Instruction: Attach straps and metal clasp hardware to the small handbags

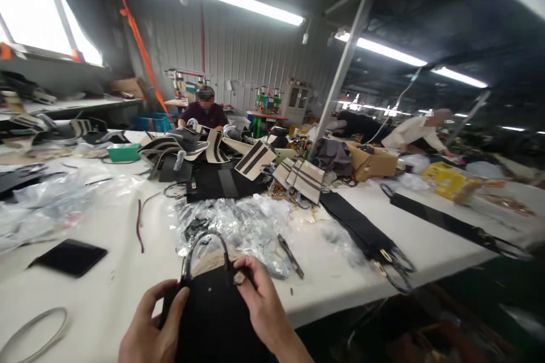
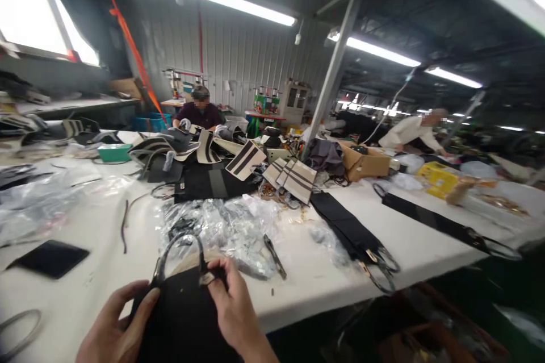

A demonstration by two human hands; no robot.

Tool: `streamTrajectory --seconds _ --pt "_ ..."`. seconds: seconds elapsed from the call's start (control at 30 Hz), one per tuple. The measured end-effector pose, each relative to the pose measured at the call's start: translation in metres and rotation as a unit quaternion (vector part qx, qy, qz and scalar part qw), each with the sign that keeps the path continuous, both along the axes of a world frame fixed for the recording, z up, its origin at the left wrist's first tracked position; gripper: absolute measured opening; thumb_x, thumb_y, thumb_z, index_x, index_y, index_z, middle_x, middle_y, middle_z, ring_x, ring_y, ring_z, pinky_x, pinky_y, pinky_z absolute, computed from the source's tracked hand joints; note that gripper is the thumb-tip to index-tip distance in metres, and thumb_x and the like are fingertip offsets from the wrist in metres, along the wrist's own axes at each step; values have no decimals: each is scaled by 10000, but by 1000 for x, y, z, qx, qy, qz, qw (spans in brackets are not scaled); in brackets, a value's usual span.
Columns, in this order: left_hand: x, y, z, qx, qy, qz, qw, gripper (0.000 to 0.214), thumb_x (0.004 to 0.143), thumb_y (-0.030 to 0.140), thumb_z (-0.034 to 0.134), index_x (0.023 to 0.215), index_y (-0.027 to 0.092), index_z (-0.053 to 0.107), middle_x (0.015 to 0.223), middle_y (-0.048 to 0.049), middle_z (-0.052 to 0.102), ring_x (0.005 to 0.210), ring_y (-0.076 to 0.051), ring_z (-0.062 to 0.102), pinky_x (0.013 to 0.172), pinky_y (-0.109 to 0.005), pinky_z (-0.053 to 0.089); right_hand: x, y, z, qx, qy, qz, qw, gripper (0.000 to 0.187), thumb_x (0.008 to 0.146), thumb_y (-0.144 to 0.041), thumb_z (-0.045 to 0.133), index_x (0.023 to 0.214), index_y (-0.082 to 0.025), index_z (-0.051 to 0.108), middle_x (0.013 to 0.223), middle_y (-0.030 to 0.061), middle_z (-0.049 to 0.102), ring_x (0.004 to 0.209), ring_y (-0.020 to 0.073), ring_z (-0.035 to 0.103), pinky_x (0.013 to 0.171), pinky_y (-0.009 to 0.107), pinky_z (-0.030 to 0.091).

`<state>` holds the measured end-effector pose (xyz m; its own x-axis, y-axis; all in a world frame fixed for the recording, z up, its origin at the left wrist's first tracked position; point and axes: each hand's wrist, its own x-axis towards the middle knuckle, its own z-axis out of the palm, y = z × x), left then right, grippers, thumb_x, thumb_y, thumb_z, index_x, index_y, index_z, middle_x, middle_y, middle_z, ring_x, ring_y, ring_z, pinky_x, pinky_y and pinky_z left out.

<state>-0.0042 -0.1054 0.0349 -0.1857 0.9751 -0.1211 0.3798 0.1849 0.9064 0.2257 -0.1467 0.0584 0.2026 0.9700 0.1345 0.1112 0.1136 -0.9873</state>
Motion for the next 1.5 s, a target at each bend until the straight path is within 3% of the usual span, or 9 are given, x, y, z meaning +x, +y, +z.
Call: streamTrajectory --seconds 0.23,0.47,0.63,0.77,0.87,0.97,1.1,1.23,1.5 --pt "-1 8 -16 44 14 -83 995 664 874 939 582 855 276 618 646 7 578 650 -268 586 624 -352 477 4 6 -23 -33 46 -44 997 514 1042 -754 623 1143 -290 818 1226 83 786 1283 348 693 1137 422 549" --pt "2 2 -16 43 -36 -67 996 610 915 863 646 844 264 556 737 16 560 734 -252 574 669 -338 450 6 1 -33 -46 95 -92 990 552 1005 -703 733 1368 -296 816 1481 92 756 1500 370 626 1304 494 476" --pt "3 -12 -19 28 -73 33 996 689 834 875 690 1079 236 617 714 43 522 672 -230 516 623 -337 434 5 -13 -46 -44 69 -55 995 633 1070 -650 675 1600 -303 658 1636 78 656 1609 335 529 1368 492 408" --pt "-1 -30 -28 -95 -210 4 973 865 758 730 835 1424 215 633 791 2 702 773 -276 692 694 -354 553 10 -26 -63 -62 40 -59 996 633 1081 -624 669 1611 -279 654 1662 97 633 1610 346 531 1380 523 391" --pt "-9 -36 -25 -168 -316 -38 933 720 798 659 857 1347 206 743 1036 -91 829 1041 -335 784 919 -419 632 15 -28 -63 -79 32 -56 995 601 1085 -624 659 1580 -284 683 1648 90 649 1604 345 538 1363 514 417" --pt "-15 -20 -9 -158 -309 -108 932 683 822 705 848 1261 184 801 1106 -138 846 1050 -376 796 887 -451 658 20 -12 -52 -59 8 -65 996 572 1093 -608 651 1559 -280 700 1607 89 684 1568 341 577 1342 502 440" --pt "-12 38 7 -36 -126 -156 979 661 840 688 799 1228 154 816 1032 -116 849 1002 -385 782 797 -437 639 24 32 -50 -20 -77 -89 993 542 1125 -569 579 1510 -221 733 1515 125 743 1485 353 647 1296 508 480" --pt "1 80 -19 79 75 -150 983 390 862 528 666 1011 215 847 904 -89 826 947 -374 766 873 -441 560 24 64 -81 21 -239 -81 967 506 1145 -425 489 1528 -177 708 1464 174 760 1403 358 687 1249 554 501" --pt "16 71 -78 105 48 -79 990 462 944 524 599 1168 182 815 992 -99 748 854 -288 681 883 -422 551 24 69 -121 78 -325 -80 939 440 1099 -236 497 1472 -224 730 1534 124 715 1431 309 616 1278 536 461"
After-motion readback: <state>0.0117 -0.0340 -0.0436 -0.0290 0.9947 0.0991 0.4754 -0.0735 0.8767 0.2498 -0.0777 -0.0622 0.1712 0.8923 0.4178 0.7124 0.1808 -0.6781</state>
